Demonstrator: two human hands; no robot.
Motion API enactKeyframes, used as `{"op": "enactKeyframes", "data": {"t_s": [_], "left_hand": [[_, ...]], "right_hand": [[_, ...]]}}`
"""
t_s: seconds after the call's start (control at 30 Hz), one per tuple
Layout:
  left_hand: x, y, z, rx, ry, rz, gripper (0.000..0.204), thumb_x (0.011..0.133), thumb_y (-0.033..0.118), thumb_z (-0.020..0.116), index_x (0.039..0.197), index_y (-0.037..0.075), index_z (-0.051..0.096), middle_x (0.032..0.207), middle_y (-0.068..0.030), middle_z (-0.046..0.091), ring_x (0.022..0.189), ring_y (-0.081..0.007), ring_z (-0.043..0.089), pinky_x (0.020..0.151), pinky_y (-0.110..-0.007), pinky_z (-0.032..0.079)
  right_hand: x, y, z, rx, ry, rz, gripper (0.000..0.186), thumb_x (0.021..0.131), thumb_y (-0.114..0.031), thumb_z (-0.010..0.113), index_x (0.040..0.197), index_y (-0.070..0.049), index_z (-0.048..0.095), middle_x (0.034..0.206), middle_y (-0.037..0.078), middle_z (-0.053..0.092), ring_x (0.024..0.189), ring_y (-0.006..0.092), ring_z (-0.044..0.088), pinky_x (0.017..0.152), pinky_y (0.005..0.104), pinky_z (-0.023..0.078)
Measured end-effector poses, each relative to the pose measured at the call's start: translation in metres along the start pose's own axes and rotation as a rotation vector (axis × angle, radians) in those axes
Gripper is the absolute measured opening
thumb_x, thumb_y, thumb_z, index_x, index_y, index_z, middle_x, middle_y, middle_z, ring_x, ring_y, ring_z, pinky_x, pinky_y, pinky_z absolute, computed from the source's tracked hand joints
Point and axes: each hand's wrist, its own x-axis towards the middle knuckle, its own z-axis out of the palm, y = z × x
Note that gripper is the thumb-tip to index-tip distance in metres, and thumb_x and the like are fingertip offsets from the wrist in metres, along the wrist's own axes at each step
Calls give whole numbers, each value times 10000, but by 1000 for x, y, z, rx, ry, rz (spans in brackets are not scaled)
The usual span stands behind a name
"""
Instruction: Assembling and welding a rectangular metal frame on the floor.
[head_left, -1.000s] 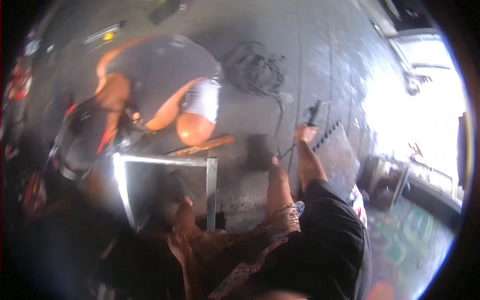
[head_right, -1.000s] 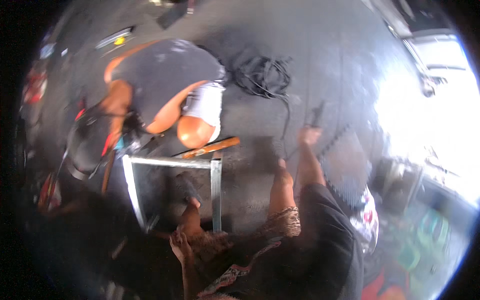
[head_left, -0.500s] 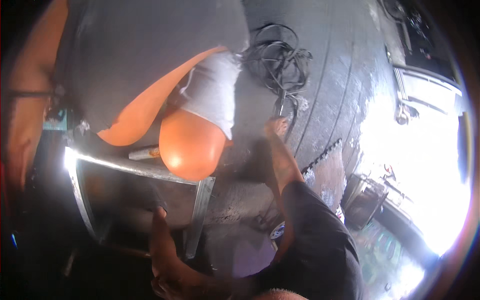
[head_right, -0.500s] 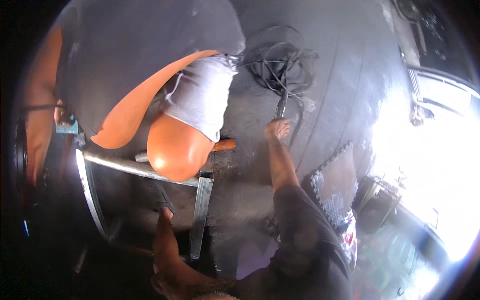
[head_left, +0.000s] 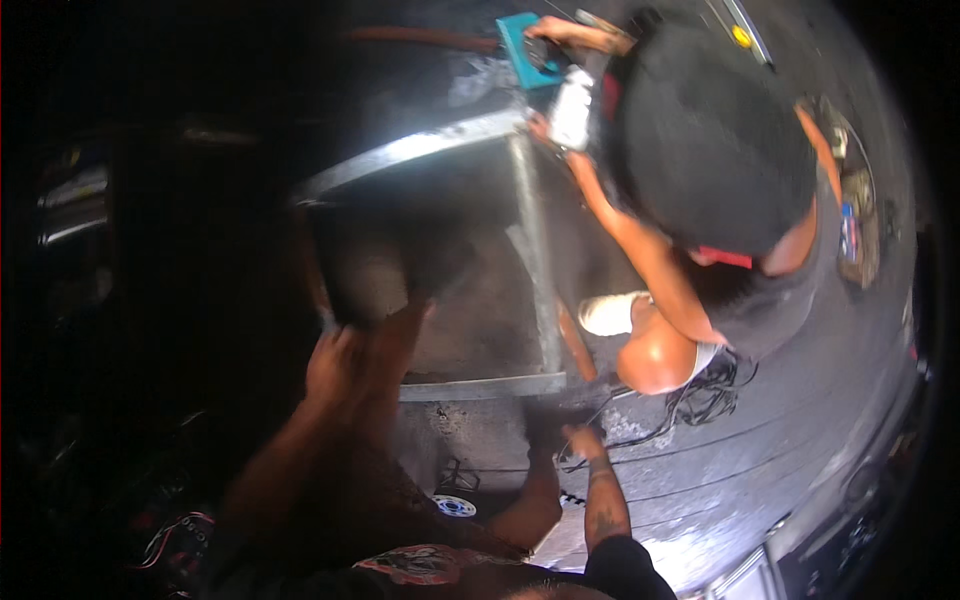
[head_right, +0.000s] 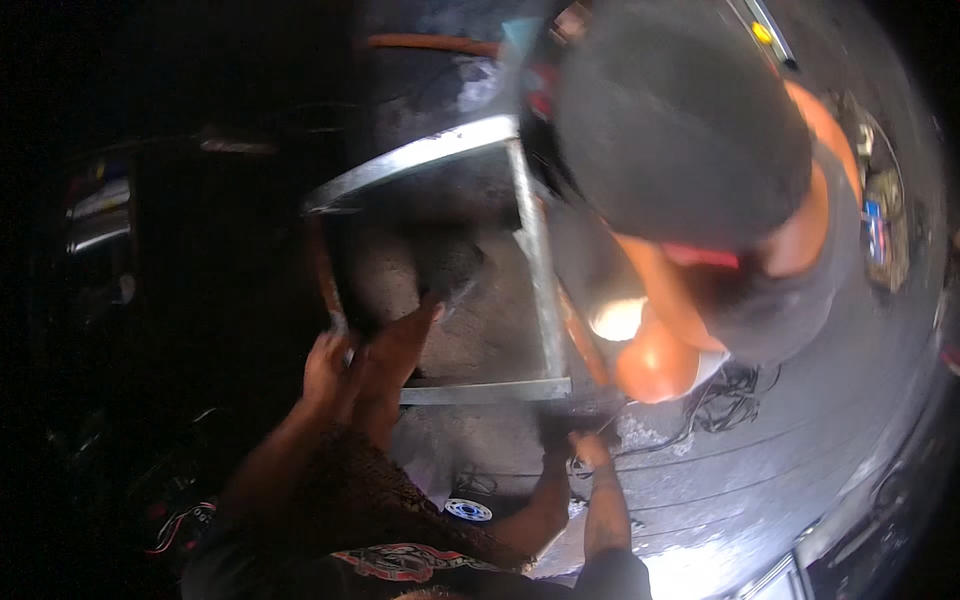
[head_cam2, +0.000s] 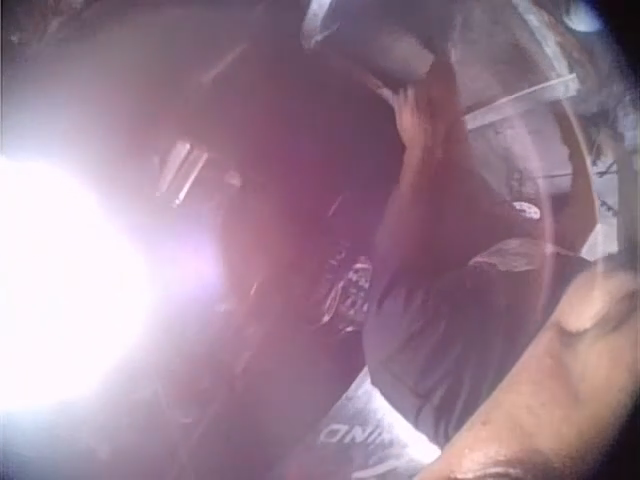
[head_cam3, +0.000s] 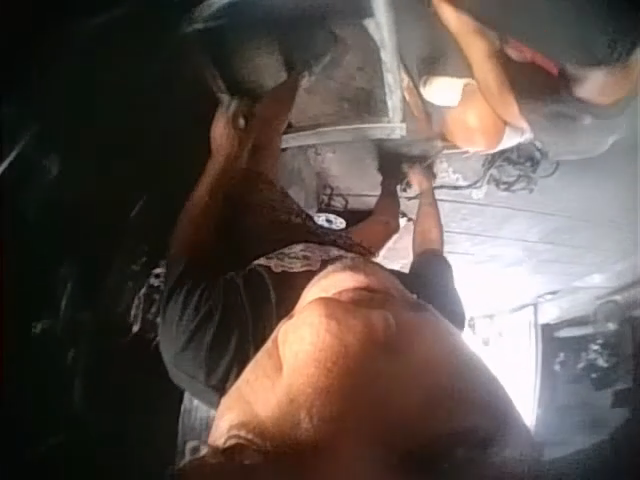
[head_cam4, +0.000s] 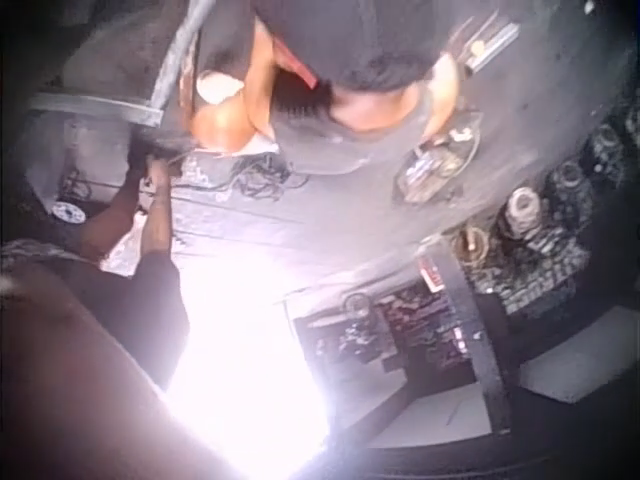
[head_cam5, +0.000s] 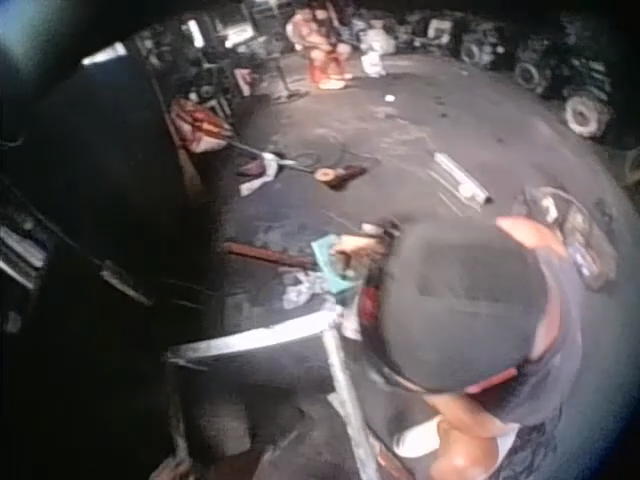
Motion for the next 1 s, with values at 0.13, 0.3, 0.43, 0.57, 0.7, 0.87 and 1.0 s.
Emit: {"op": "enactKeyframes", "data": {"t_s": [0.13,0.3,0.43,0.57,0.7,0.87,1.0], "left_hand": [[112,8,-58,41,383,109,237,719,40,639,947,72,581,962,-133,559,919,-337,544,783,-416,458],[238,-50,-144,171,565,38,208,723,62,641,925,92,604,942,-109,549,914,-311,537,779,-407,465],[308,-131,-204,576,524,61,166,761,122,643,924,92,631,957,-109,569,945,-305,538,795,-385,475],[315,-183,-234,456,653,-52,210,753,81,650,959,85,608,1013,-117,575,987,-303,543,808,-416,479],[310,-197,-237,479,424,51,290,750,33,648,1027,99,591,1097,-132,563,1045,-313,534,831,-461,471],[386,-207,-261,980,151,32,513,743,218,716,1227,128,572,1309,-135,488,1259,-325,366,993,-506,317],[430,-231,-278,1170,-288,-74,534,773,257,698,1260,92,553,1323,-131,492,1277,-303,348,1028,-519,280]], "right_hand": [[-91,-195,-66,-281,-284,-314,558,909,-501,419,982,-2,658,1001,268,613,1010,421,560,870,474,431],[-111,-459,-175,95,-172,-628,434,896,-426,535,807,-4,585,742,230,586,696,334,580,627,429,445],[-28,-664,-237,417,450,-1040,124,866,-141,612,846,-37,548,695,106,541,564,218,488,517,345,397],[67,-827,-276,77,850,-1250,370,831,-103,604,1183,-35,512,1063,158,489,992,344,497,849,406,435],[141,-944,-267,-273,940,-1271,473,826,-186,629,1270,-90,497,1205,142,491,1139,314,447,901,529,361],[245,-1028,-220,-163,606,-1416,471,849,-286,591,1288,-138,501,1259,90,515,1209,284,415,984,546,310],[263,-1067,-190,730,-180,-1662,350,889,-310,512,1204,-168,566,1183,91,574,1119,287,503,973,608,287]]}}
